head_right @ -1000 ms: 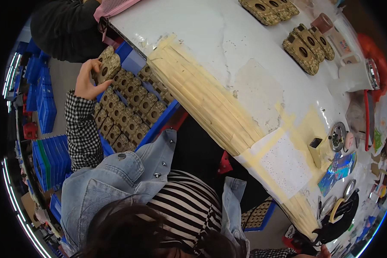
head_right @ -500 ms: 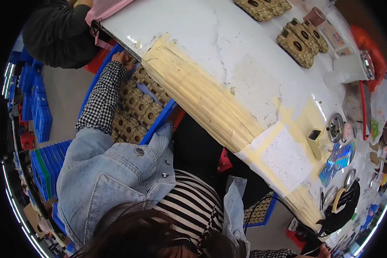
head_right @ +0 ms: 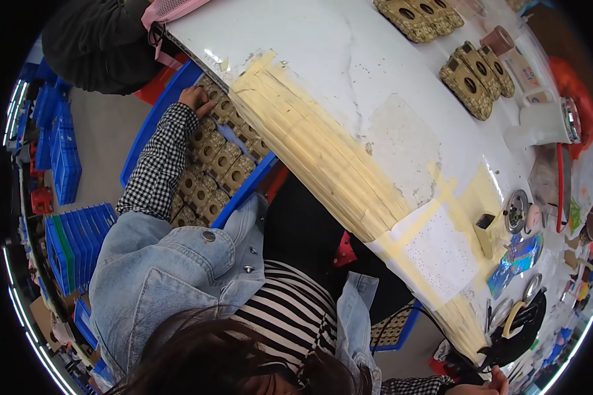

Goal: Assembling and detailing small toy tank models on a factory workbench.

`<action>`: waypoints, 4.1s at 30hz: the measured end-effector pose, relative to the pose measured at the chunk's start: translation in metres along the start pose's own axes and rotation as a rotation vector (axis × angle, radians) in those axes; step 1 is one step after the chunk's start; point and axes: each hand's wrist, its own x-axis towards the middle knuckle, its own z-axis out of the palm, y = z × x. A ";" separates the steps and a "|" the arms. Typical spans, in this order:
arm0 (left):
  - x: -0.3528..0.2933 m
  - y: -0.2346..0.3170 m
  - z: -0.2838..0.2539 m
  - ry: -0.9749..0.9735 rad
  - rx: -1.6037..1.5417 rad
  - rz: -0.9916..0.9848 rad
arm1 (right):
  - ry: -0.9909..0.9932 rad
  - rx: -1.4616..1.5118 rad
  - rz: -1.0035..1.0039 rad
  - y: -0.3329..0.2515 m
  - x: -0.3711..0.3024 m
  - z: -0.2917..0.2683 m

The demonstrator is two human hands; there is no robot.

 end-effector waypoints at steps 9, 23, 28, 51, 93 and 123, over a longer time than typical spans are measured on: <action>-0.040 0.069 0.039 0.442 -0.048 0.104 | 0.019 0.050 0.077 0.011 -0.005 -0.004; -0.067 0.110 0.051 0.039 0.083 0.137 | -0.079 -0.030 0.196 0.033 -0.016 -0.016; -0.076 0.089 0.028 0.536 -0.093 0.161 | -0.021 -0.113 0.282 0.062 -0.037 -0.014; 0.061 0.413 -0.126 0.466 0.012 1.227 | -0.050 -0.101 0.390 0.074 -0.106 0.045; -0.121 0.430 -0.150 -1.072 -1.976 0.505 | -0.248 0.597 0.127 -0.035 0.002 0.088; -0.063 0.486 -0.127 -1.251 -1.652 0.358 | -0.299 0.238 -0.051 0.002 0.018 0.127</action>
